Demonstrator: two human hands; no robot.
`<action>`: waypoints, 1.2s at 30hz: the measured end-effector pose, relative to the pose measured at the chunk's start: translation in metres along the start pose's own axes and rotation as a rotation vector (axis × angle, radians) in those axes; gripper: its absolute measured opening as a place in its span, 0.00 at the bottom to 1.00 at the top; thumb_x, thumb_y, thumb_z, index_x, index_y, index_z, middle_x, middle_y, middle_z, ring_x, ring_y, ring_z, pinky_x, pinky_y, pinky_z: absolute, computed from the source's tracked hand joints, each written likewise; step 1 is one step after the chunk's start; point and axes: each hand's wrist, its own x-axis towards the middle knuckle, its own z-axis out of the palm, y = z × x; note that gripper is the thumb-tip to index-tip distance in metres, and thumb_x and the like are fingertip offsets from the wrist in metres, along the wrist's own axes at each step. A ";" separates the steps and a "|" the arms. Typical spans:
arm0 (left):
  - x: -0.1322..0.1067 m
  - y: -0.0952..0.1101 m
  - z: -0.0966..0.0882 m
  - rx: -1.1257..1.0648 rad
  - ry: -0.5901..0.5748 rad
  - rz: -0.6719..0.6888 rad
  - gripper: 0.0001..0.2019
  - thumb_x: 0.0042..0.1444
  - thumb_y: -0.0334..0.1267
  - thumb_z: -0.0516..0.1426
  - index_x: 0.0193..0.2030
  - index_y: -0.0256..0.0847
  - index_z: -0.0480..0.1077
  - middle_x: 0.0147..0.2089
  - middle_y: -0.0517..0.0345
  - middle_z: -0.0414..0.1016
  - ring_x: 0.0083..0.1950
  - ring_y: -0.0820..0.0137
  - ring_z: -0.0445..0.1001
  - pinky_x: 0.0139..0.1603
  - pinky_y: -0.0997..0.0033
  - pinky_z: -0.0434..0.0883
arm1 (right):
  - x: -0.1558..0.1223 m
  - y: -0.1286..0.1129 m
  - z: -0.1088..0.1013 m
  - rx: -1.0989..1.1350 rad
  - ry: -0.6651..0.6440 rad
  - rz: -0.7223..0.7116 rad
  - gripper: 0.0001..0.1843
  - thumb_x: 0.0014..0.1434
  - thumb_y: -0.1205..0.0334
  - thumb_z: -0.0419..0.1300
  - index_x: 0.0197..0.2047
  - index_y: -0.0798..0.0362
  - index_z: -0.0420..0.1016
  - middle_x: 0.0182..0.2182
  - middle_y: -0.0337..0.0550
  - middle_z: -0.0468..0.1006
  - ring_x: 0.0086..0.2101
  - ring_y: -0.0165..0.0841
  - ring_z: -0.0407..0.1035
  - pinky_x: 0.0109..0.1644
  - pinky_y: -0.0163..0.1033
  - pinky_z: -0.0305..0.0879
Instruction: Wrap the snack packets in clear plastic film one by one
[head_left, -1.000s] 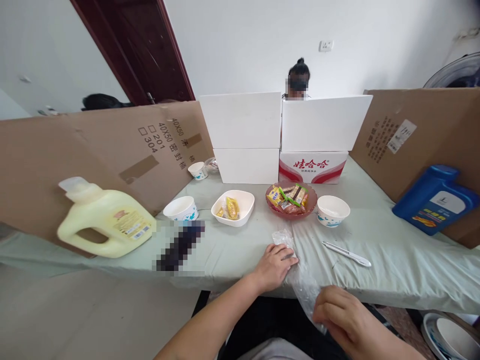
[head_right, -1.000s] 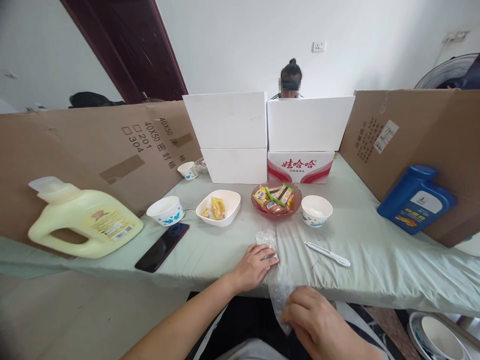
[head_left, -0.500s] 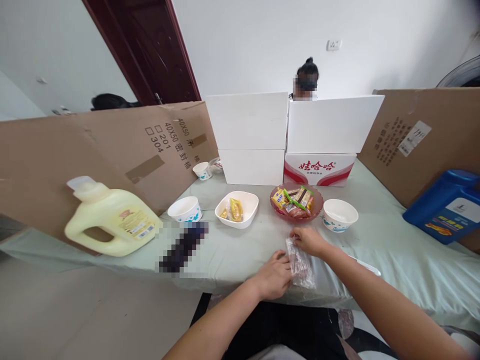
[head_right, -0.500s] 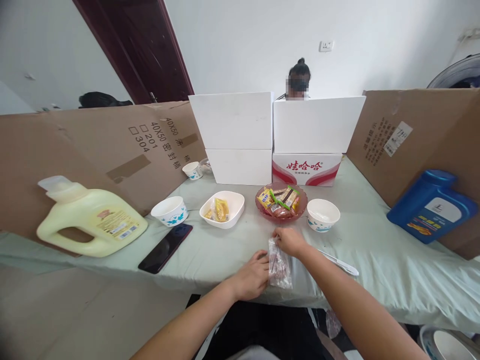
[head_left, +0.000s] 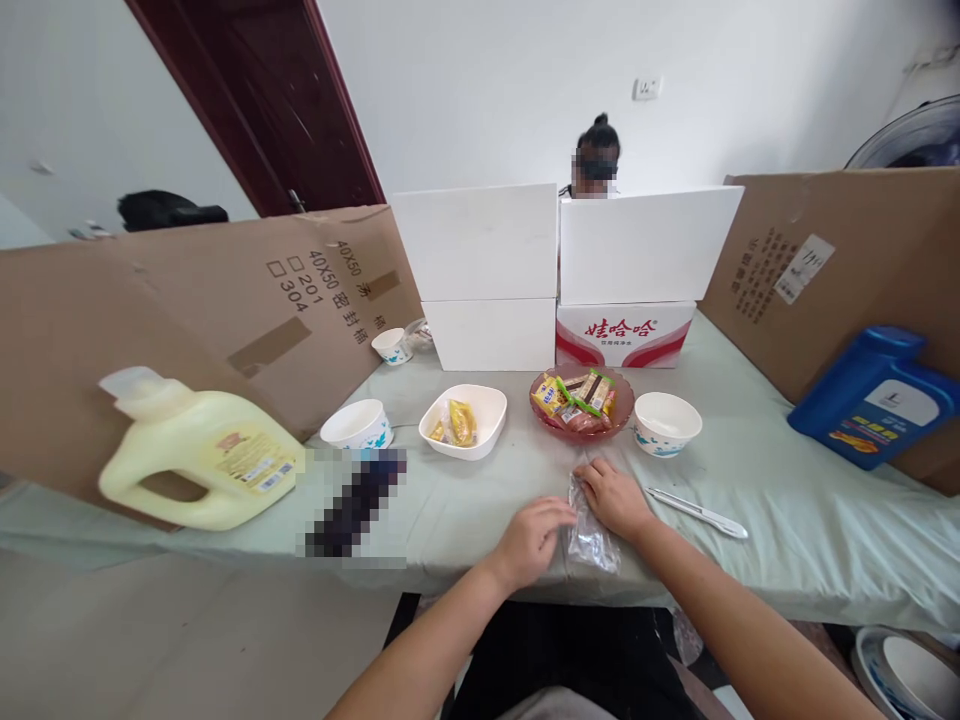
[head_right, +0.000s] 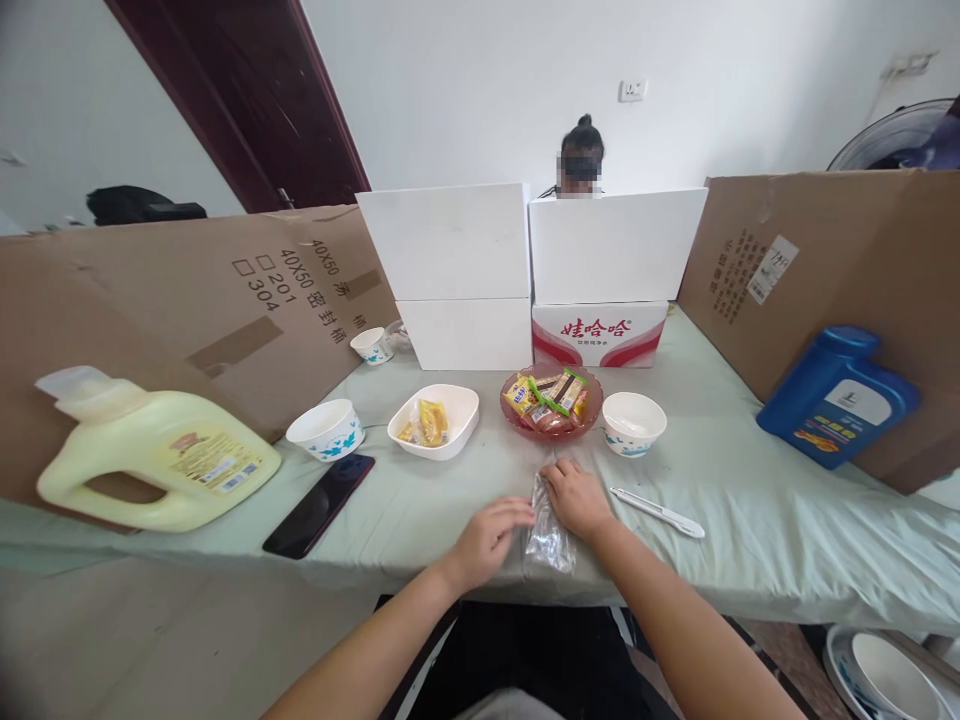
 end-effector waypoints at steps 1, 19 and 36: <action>0.003 0.000 -0.003 -0.008 0.101 -0.029 0.19 0.51 0.21 0.47 0.42 0.40 0.74 0.43 0.52 0.78 0.49 0.65 0.73 0.52 0.61 0.69 | 0.000 0.000 0.001 -0.006 0.010 -0.010 0.15 0.66 0.64 0.48 0.50 0.52 0.73 0.41 0.47 0.74 0.43 0.36 0.67 0.47 0.38 0.60; 0.039 -0.026 0.027 0.109 -0.122 0.003 0.13 0.53 0.24 0.53 0.41 0.39 0.74 0.42 0.52 0.75 0.46 0.63 0.70 0.51 0.62 0.68 | -0.055 -0.022 -0.008 -0.104 0.277 -0.186 0.23 0.64 0.55 0.51 0.60 0.54 0.65 0.60 0.52 0.66 0.63 0.43 0.52 0.63 0.52 0.52; 0.041 -0.020 0.021 0.106 -0.194 -0.024 0.17 0.54 0.24 0.53 0.47 0.43 0.76 0.50 0.56 0.76 0.52 0.65 0.69 0.57 0.60 0.66 | -0.107 -0.042 0.006 -0.049 0.259 -0.238 0.20 0.61 0.65 0.55 0.57 0.50 0.69 0.54 0.48 0.74 0.54 0.43 0.65 0.57 0.51 0.63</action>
